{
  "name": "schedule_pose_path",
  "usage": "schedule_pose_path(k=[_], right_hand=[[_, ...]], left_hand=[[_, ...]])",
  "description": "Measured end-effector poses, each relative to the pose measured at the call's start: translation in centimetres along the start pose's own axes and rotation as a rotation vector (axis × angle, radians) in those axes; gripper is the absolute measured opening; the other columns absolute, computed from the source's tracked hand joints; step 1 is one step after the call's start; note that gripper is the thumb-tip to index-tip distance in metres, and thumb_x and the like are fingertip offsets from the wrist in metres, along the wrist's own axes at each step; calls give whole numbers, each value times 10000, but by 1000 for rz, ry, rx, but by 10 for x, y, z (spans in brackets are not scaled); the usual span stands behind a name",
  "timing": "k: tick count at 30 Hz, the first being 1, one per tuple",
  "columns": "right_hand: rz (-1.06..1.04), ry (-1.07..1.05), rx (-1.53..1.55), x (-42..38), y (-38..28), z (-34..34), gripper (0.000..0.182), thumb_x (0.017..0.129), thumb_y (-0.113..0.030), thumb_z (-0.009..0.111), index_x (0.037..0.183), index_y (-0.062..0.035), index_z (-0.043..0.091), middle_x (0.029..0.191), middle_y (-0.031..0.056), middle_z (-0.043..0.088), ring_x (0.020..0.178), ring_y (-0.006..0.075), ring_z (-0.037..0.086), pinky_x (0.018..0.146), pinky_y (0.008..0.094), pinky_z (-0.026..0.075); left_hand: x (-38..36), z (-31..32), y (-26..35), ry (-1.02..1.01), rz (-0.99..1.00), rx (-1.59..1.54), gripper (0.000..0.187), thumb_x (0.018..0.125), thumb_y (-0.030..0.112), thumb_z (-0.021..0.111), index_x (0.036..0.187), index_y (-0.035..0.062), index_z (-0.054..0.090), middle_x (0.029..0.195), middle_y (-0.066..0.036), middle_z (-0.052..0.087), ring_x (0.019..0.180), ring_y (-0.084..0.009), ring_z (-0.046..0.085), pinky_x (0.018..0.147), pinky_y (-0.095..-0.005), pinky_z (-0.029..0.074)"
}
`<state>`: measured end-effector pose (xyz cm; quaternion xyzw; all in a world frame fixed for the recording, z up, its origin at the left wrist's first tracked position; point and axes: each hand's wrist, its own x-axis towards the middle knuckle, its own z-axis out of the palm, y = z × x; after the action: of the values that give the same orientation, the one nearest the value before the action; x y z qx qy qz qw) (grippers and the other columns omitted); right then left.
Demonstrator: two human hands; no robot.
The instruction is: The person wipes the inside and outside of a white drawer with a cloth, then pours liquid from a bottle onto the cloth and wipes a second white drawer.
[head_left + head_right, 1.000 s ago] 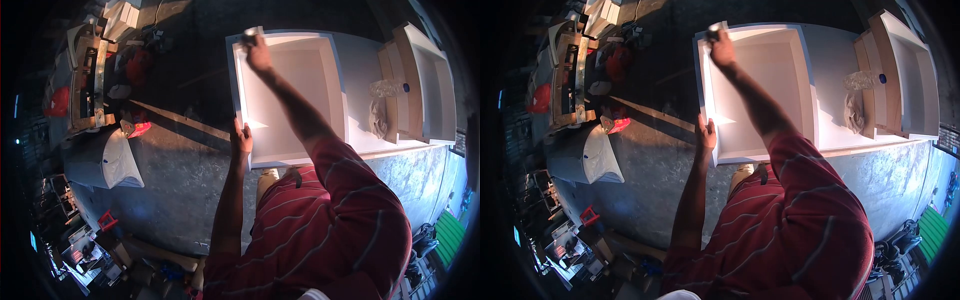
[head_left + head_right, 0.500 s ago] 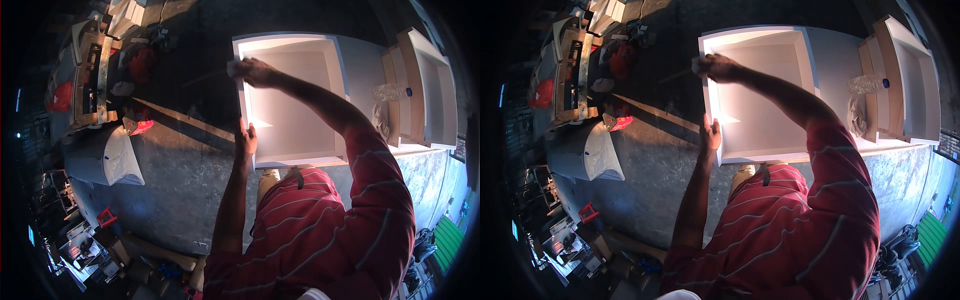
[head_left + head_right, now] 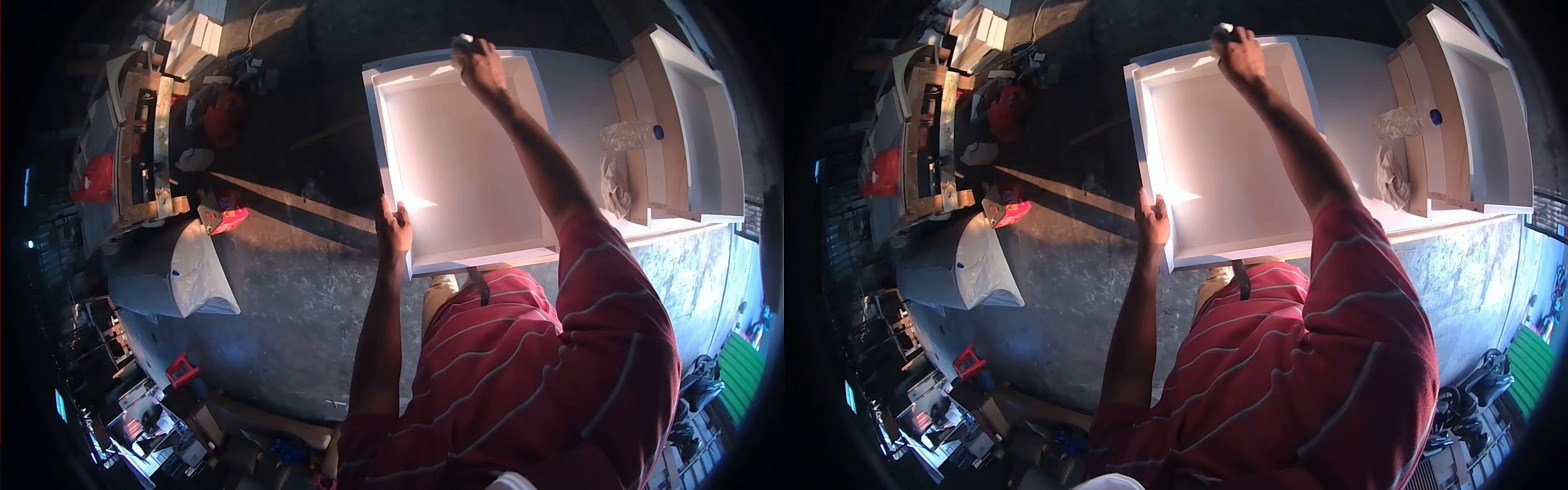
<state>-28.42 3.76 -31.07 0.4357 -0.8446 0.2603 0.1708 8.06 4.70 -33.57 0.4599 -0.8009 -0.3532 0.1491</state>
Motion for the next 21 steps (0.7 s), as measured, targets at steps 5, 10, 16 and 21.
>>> schedule_pose_path(k=[5,10,16,21], right_hand=[[164,458,405,-16,-30,-42,308,775,-19,542,1073,-81,584,1034,186,520,963,352,513,841,397,443],[243,330,770,-49,-102,20,402,767,2,548,1159,-47,471,1101,217,447,1017,404,477,892,419,413],[-130,-67,259,-10,-150,52,310,843,-222,540,1147,-203,597,1088,127,509,1014,276,490,804,365,403],[-155,-9,22,30,-92,66,220,847,-255,524,965,-125,657,964,107,556,928,272,521,776,384,425]], left_hand=[[4,-2,-5,-52,33,-44,482,914,217,476,1265,-87,347,1215,-326,434,1117,-453,440,926,-447,385],[3,-5,-5,-7,153,-21,433,928,239,464,1237,-53,381,1160,-295,466,1052,-437,473,887,-449,383],[0,-9,-7,-136,-37,-77,470,928,220,453,1265,-83,328,1212,-307,407,1104,-443,430,932,-452,365],[-3,-22,29,-98,-62,-108,485,931,230,463,1259,-101,331,1192,-308,421,1047,-438,477,884,-439,412]])
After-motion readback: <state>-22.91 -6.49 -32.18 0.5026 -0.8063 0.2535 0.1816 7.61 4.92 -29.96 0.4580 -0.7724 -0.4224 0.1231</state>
